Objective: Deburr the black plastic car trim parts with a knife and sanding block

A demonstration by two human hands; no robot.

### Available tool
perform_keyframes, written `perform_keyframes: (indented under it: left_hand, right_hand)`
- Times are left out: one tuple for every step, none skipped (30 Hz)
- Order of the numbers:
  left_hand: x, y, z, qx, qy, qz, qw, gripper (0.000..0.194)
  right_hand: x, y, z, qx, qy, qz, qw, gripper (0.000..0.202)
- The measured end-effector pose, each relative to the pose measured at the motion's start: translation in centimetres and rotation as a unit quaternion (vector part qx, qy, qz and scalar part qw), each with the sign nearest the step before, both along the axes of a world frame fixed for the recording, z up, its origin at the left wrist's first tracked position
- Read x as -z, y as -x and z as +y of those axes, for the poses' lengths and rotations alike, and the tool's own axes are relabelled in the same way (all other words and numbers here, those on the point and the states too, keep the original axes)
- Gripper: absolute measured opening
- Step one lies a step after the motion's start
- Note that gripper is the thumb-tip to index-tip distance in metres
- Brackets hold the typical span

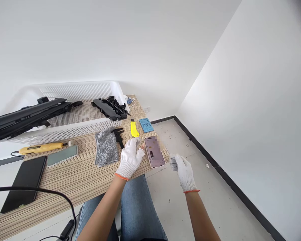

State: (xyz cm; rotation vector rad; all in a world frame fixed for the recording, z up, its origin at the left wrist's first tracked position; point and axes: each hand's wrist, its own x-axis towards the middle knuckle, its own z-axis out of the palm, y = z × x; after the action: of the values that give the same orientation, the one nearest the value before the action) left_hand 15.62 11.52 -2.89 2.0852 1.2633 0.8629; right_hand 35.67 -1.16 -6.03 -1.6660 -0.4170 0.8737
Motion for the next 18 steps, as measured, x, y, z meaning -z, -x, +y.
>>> perform_keyframes:
  left_hand:
    - [-0.1, 0.4, 0.0, -0.003, -0.006, -0.005, 1.0, 0.03]
    - [-0.1, 0.8, 0.0, -0.006, -0.008, -0.007, 1.0, 0.031]
    - [-0.1, 1.1, 0.1, -0.009, -0.01, -0.008, 1.0, 0.031]
    - [-0.1, 1.5, 0.1, -0.012, -0.012, -0.008, 1.0, 0.032]
    - [0.0, 1.8, 0.2, -0.014, -0.015, -0.009, 1.0, 0.031]
    - [0.0, 2.0, 0.3, -0.015, -0.018, -0.011, 1.0, 0.031]
    - [0.0, 2.3, 0.3, -0.016, -0.02, -0.011, 1.0, 0.03]
    - [0.0, 2.6, 0.4, -0.018, -0.022, -0.011, 1.0, 0.029]
    - [0.0, 2.8, 0.4, -0.019, -0.024, -0.01, 0.999, 0.028]
    - [0.0, 3.1, 0.5, -0.018, -0.025, -0.009, 0.999, 0.028]
    - [0.0, 3.3, 0.5, -0.018, -0.028, -0.008, 0.999, 0.027]
    - [-0.1, 3.6, 0.4, -0.016, -0.031, -0.009, 0.999, 0.027]
    - [-0.1, 3.8, 0.4, -0.013, -0.035, -0.011, 0.999, 0.027]
    - [-0.1, 4.0, 0.3, -0.01, -0.039, -0.012, 0.999, 0.027]
    - [0.0, 4.2, 0.3, -0.006, -0.042, -0.012, 0.999, 0.027]
    - [0.1, 4.3, 0.2, -0.003, -0.044, -0.009, 0.999, 0.027]
    - [0.2, 4.4, 0.1, 0.001, -0.046, -0.005, 0.999, 0.026]
    - [0.3, 4.5, 0.1, 0.004, -0.05, 0.0, 0.999, 0.026]
  right_hand:
    - [0.3, 0.0, 0.0, -0.003, -0.007, 0.001, 1.0, 0.046]
    - [0.7, 0.0, 0.0, -0.004, -0.015, 0.003, 1.0, 0.047]
    - [1.0, 0.1, 0.1, -0.004, -0.022, 0.007, 1.0, 0.047]
    - [1.2, 0.2, 0.2, 0.001, -0.026, 0.011, 1.0, 0.047]
    - [1.3, 0.3, 0.2, 0.009, -0.029, 0.015, 0.999, 0.047]
    - [1.4, 0.5, 0.3, 0.018, -0.029, 0.019, 0.999, 0.047]
    - [1.3, 0.6, 0.4, 0.026, -0.028, 0.02, 0.999, 0.046]
    - [1.2, 0.8, 0.5, 0.032, -0.028, 0.021, 0.999, 0.045]
    - [1.0, 1.0, 0.6, 0.034, -0.03, 0.022, 0.999, 0.044]
    - [0.8, 1.1, 0.7, 0.034, -0.035, 0.021, 0.999, 0.043]
    - [0.6, 1.2, 0.8, 0.034, -0.04, 0.019, 0.998, 0.043]
    - [0.4, 1.4, 0.9, 0.034, -0.046, 0.017, 0.998, 0.042]
    - [0.3, 1.5, 1.0, 0.035, -0.051, 0.014, 0.998, 0.042]
    - [0.2, 1.6, 1.0, 0.038, -0.054, 0.008, 0.998, 0.041]
    - [0.3, 1.7, 1.0, 0.042, -0.053, 0.0, 0.998, 0.04]
    - [0.5, 1.8, 1.0, 0.049, -0.048, -0.012, 0.998, 0.039]
    - [0.8, 2.0, 0.9, 0.054, -0.043, -0.036, 0.997, 0.039]
    - [1.1, 2.1, 0.8, 0.059, -0.037, -0.069, 0.995, 0.039]
